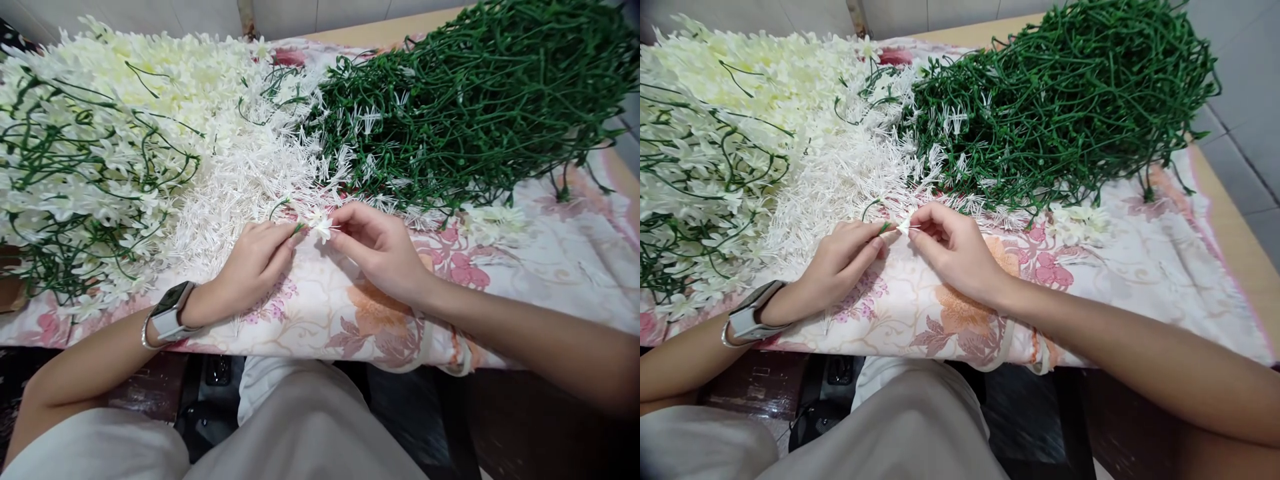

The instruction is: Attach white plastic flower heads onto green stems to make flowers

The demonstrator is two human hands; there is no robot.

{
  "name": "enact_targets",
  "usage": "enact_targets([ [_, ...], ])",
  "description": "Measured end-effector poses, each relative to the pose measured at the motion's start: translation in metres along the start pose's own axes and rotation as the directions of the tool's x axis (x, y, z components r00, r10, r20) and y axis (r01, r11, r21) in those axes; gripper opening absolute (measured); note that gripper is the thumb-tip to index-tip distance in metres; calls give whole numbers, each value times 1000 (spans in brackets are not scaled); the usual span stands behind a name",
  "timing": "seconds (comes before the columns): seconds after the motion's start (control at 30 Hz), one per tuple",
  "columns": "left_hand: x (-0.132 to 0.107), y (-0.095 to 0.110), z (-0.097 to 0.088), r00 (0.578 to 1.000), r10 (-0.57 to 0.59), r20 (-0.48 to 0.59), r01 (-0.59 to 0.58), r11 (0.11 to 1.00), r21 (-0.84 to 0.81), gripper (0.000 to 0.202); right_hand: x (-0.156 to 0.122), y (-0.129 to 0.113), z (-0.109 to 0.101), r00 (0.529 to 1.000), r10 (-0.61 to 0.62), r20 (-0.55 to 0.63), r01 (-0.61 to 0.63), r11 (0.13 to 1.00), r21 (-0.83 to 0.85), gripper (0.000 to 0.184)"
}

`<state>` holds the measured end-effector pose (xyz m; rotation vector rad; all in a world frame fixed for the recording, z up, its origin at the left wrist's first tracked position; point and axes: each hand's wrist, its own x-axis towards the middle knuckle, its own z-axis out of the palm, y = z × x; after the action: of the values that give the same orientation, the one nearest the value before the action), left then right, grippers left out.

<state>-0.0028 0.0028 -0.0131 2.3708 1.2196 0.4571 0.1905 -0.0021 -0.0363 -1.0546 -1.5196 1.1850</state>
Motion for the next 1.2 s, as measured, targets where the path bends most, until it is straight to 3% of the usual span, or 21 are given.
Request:
enact_targets([
  [0.47,0,-7,0,997,-34,66,38,998,-59,33,0,2,-4,999,-15,39,19,995,-94,6],
  [0.73,0,-10,1,996,-16,88,21,998,-57,29,-2,-6,-4,987,-129,96,152,944,-293,11],
  [1.2,2,-8,3,997,58,55,-55,997,-48,28,-4,-6,-3,963,-223,150,262,902,-342,13],
])
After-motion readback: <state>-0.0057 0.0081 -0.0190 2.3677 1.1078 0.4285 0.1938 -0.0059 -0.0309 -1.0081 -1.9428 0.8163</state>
